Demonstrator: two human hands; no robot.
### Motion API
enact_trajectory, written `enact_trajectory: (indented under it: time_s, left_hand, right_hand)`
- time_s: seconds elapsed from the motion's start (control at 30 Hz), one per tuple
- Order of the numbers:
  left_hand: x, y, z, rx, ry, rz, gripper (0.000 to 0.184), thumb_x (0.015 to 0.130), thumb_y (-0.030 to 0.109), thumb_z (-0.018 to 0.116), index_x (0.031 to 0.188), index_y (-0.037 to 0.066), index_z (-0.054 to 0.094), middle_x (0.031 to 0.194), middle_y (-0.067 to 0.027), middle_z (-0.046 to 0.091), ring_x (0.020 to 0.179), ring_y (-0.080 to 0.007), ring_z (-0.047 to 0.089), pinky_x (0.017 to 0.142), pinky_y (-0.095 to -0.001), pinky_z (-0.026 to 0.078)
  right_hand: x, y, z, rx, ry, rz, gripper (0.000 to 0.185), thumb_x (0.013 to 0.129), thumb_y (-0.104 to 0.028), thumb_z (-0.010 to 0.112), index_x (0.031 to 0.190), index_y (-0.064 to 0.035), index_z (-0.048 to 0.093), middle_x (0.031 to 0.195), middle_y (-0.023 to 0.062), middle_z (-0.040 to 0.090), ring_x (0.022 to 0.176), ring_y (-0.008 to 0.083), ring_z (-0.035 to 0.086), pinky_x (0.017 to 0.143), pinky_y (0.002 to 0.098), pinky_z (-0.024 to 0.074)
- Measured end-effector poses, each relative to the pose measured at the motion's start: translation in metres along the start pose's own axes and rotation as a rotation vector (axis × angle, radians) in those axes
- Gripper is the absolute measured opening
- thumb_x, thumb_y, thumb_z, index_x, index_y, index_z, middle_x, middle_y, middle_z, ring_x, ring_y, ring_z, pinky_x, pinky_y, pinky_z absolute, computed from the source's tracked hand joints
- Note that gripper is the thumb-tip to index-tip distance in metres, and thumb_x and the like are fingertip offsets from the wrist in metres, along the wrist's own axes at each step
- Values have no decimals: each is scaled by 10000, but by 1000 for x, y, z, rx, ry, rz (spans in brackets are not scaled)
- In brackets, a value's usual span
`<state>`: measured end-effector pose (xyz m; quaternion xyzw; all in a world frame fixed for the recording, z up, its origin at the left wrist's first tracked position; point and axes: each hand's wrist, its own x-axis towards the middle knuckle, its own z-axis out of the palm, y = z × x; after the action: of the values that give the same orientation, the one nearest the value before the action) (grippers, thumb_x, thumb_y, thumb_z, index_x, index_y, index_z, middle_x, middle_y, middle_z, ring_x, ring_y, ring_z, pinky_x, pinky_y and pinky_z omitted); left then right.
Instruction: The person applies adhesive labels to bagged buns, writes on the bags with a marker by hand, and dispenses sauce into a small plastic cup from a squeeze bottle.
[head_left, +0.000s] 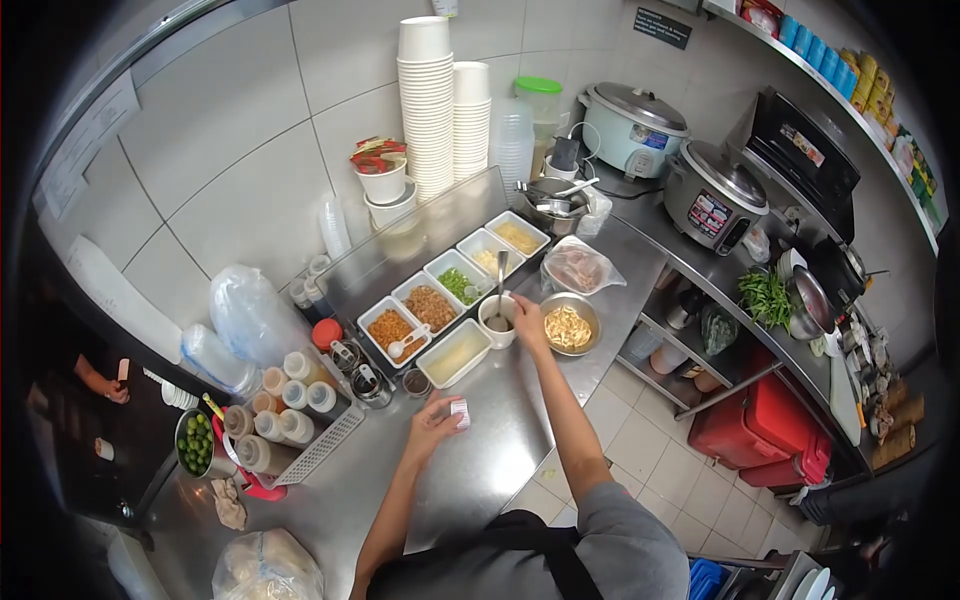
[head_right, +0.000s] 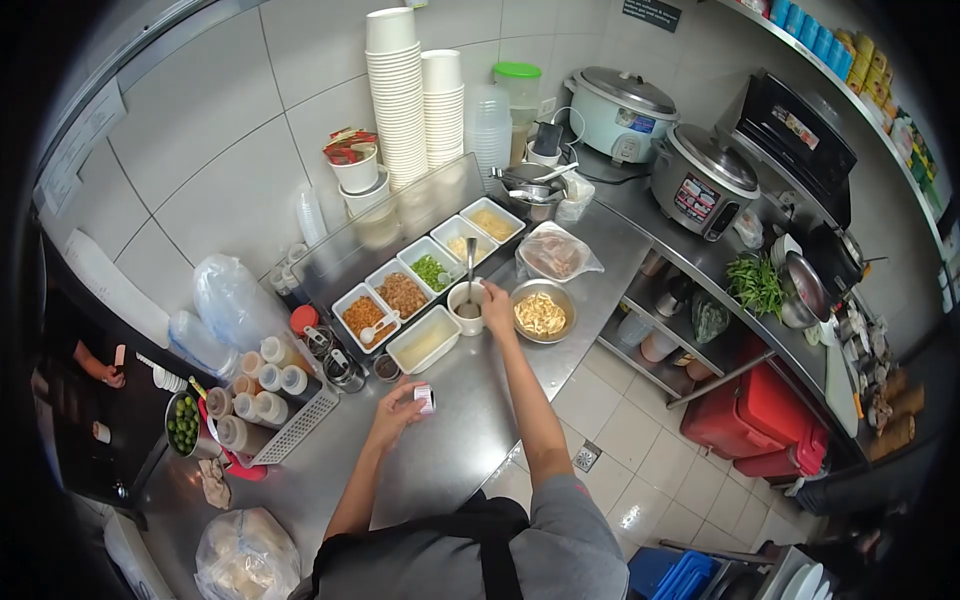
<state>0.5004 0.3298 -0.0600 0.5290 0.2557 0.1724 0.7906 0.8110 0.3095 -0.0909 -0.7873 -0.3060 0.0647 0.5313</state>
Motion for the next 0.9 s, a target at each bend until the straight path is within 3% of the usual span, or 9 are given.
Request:
enact_trajectory:
  time_s: [0.07, 0.2, 0.33, 0.43, 0.6, 0.7, 0.73, 0.83, 0.9]
  left_hand:
    - [-5, -3, 1, 1, 27, -4, 358, 865, 39, 634, 1220, 34, 584, 1558, -73, 102, 1009, -186, 635, 786, -288, 559]
    - [-10, -10, -3, -26, 52, -1, 358, 862, 23, 632, 1215, 9, 578, 1557, -64, 106, 982, -191, 644, 784, -293, 567]
    - [-14, -13, -11, -54, 69, 21, 350, 860, 12, 629, 1206, -12, 575, 1554, -62, 119, 965, -195, 646, 788, -297, 569]
    - [-20, -15, -13, -71, 83, 1, 340, 863, 11, 626, 1198, -23, 574, 1543, -53, 151, 952, -193, 647, 787, -297, 569]
    - [-35, -14, -10, -59, 116, 8, 342, 866, 18, 628, 1201, -17, 569, 1346, -88, 453, 962, -178, 637, 782, -299, 567]
    - [-51, -11, -13, -77, 114, -44, 349, 869, 22, 626, 1212, -5, 565, 1151, -94, 602, 953, -162, 633, 773, -296, 564]
    - [-57, -7, -11, -71, 118, -40, 351, 871, 23, 624, 1216, -3, 563, 1099, -90, 625, 943, -156, 634, 769, -295, 564]
    - [-75, -2, -9, -74, 112, -18, 348, 874, 26, 622, 1216, -2, 564, 1059, -82, 645, 913, -144, 637, 759, -288, 559]
    - [-88, 1, -7, -88, 114, 1, 347, 873, 27, 623, 1214, -3, 567, 1065, -79, 645, 903, -141, 638, 760, -286, 554]
  right_hand:
    - [-13, -21, -6, 30, -25, 61, 321, 918, -175, 483, 1138, 4, 632, 1103, 214, 645, 1088, 339, 595, 950, 383, 431]
    - [-10, 44, -18, -150, 334, -142, 365, 904, -199, 522, 1175, 38, 585, 1214, 244, 568, 1194, 389, 483, 1025, 440, 346]
    - [-39, 67, -90, -813, 871, 154, 240, 832, -151, 548, 1001, -7, 635, 939, 245, 637, 953, 392, 582, 865, 473, 436]
    - [-52, 67, -122, -353, 433, 419, 229, 816, -128, 536, 978, 4, 628, 823, 239, 655, 873, 390, 623, 801, 491, 459]
    - [-31, 102, -84, -140, 430, 195, 290, 805, -22, 563, 1076, 75, 594, 699, 144, 626, 525, 198, 632, 424, 333, 509]
    - [-35, 46, -69, 63, 360, 389, 303, 845, -30, 537, 1139, 39, 567, 784, 205, 665, 690, 310, 687, 541, 399, 558]
    - [-27, 62, -59, 89, 365, 347, 352, 841, -3, 542, 1187, 60, 536, 758, 167, 654, 601, 243, 674, 429, 333, 550]
    - [-23, 46, -55, 171, 319, 383, 397, 850, -28, 555, 1236, 48, 501, 882, 218, 648, 767, 269, 688, 558, 384, 570]
    - [-17, 78, -47, -207, 428, 222, 421, 861, -56, 571, 1264, 31, 485, 968, 228, 626, 888, 268, 662, 675, 393, 555]
